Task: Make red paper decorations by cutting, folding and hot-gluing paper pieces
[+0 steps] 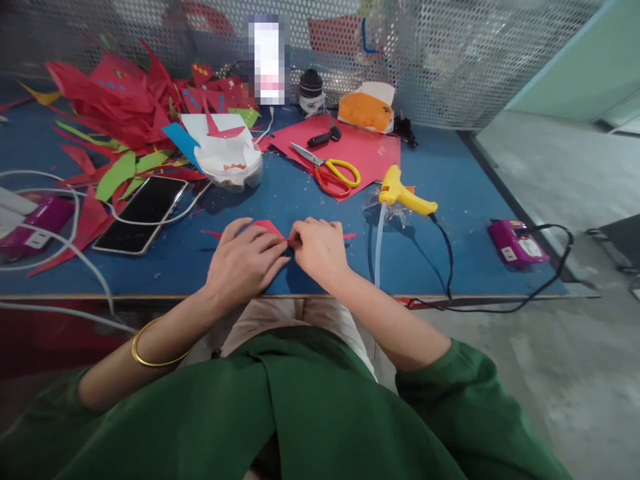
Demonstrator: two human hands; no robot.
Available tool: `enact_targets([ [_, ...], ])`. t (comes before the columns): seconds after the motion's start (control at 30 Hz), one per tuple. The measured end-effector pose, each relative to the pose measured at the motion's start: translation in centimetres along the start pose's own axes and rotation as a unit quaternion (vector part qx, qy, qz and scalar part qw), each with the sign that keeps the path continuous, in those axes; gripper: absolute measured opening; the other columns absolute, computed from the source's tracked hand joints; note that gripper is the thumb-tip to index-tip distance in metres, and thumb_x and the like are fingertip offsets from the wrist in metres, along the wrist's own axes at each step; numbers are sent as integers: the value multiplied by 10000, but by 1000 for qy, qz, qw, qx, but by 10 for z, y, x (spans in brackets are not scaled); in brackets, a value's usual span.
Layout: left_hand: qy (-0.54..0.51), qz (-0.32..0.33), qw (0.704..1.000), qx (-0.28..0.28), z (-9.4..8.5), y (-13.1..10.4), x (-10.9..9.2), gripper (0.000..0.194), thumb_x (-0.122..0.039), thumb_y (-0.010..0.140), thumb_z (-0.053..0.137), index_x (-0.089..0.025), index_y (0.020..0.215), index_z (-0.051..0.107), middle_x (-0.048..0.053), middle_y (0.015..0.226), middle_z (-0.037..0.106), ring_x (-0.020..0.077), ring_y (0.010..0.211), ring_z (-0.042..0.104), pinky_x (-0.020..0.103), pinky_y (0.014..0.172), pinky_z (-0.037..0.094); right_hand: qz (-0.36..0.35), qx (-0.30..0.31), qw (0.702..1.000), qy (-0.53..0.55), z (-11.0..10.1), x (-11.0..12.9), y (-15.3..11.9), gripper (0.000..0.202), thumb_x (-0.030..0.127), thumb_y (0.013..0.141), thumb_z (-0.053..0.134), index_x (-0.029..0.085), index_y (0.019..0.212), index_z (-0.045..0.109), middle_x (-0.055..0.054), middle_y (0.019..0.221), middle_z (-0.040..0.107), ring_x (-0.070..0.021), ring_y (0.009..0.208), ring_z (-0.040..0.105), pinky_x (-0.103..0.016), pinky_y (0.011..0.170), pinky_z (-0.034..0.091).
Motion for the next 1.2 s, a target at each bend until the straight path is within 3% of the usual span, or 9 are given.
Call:
enact_targets([
  [0.2,-3,21,999,30,0,-1,-9,344,-372,972,488,-123,1081,699,122,996,702,295,1003,596,495,1053,382,-2,7,999,51,-8,-11,-2,174,180,880,575,271,888,724,18,860,757,-202,857,651,-375,868,345],
  [0.4,-4,35,999,37,2,-1,-12,385,-354,980,470,-58,1060,702,165,1012,697,300,997,617,455,1009,446,37,-20,996,80,-10,-23,-3,171,106,813,592,216,939,628,7,823,753,-189,817,688,-361,864,398],
  [0.8,30,47,998,23,3,1,-16,515,-478,961,494,-72,1236,651,137,1012,708,278,933,653,552,1123,346,55,-5,995,81,-11,-25,2,145,132,789,667,214,891,603,20,788,737,-183,793,684,-335,789,419],
  [1.03,21,60,998,18,3,2,-18,534,-501,966,460,-50,1143,685,148,998,692,295,950,623,558,1115,341,62,32,994,89,-18,-42,3,131,126,787,659,223,873,636,16,811,748,-172,800,687,-304,748,428],
  [1.2,-12,55,997,47,9,6,-20,585,-533,964,451,-10,1093,678,178,998,669,294,947,597,412,870,492,64,45,994,78,-17,-46,4,119,128,797,657,222,868,648,16,811,754,-172,811,696,-303,755,432],
])
Point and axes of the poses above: each hand's wrist, its own y-axis towards the middle knuckle, its own z-axis out of the palm, x = y × z, the point moved 6 cm from there along y, towards the middle knuckle
